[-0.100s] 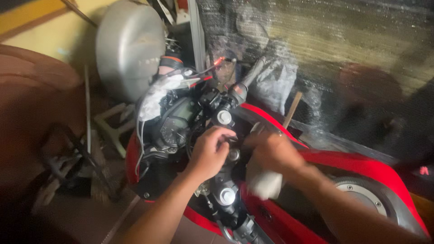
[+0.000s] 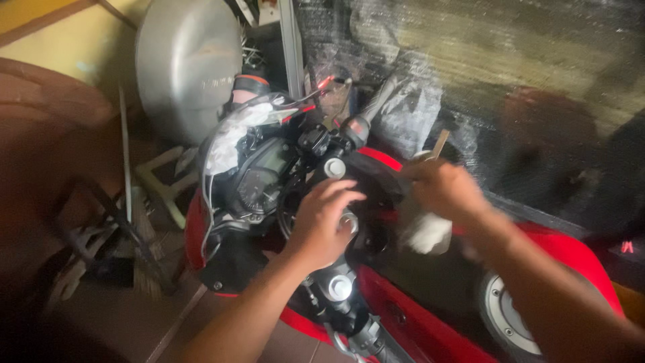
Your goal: The person wipes the fuel tank and seat of a motorcycle and the hood of a car with a cloth.
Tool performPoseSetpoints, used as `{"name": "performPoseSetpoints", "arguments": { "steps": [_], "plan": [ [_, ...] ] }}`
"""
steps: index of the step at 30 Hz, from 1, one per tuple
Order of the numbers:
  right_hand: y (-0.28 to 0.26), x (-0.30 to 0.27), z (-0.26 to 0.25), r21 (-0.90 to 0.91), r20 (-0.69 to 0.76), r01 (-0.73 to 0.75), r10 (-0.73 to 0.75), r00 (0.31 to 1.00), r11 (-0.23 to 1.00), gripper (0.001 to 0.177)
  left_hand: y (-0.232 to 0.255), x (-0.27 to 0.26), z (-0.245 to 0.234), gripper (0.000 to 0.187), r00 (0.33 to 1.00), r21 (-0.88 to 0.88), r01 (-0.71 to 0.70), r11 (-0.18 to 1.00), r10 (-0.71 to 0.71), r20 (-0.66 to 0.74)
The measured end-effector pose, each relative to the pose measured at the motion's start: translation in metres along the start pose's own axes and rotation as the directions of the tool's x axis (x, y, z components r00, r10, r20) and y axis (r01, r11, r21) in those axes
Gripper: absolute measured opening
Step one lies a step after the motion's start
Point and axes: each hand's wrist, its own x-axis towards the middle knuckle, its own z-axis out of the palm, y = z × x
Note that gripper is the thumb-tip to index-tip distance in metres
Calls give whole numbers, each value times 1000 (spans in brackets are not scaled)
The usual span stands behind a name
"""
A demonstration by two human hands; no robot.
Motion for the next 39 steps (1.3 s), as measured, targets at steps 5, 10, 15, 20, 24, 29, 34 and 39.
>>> {"name": "performPoseSetpoints", "arguments": {
  "steps": [5,10,15,20,24,29,34,39],
  "plan": [
    [60,10,35,-400,541,43,198,817,916,38,20,4,4,66,981,130,1,992,-27,193],
    [40,-9,-1,-261,549,-57,196,813,964,43,12,-1,11,76,939,328,-65,942,-54,340],
    [23,17,49,-309,526,-51,215,823,950,38,1,-1,6,80,939,224,-62,973,-19,344],
    [49,30,70,-403,553,218,47,832,889,38,0,0,7,83,928,252,-65,966,-34,372],
    [51,7,41,-19,424,381,-338,840,924,36,0,1,5,83,915,299,-81,951,-48,402],
    [-8,14,63,-203,526,191,-57,848,960,32,-2,4,9,82,900,306,-111,946,-35,435],
    [-19,26,72,-333,553,167,49,832,928,29,-6,7,4,81,894,330,-83,940,-75,441],
    [25,26,42,37,429,183,-181,885,982,34,-3,6,-2,83,876,304,-98,948,-63,478]
  ]
}}
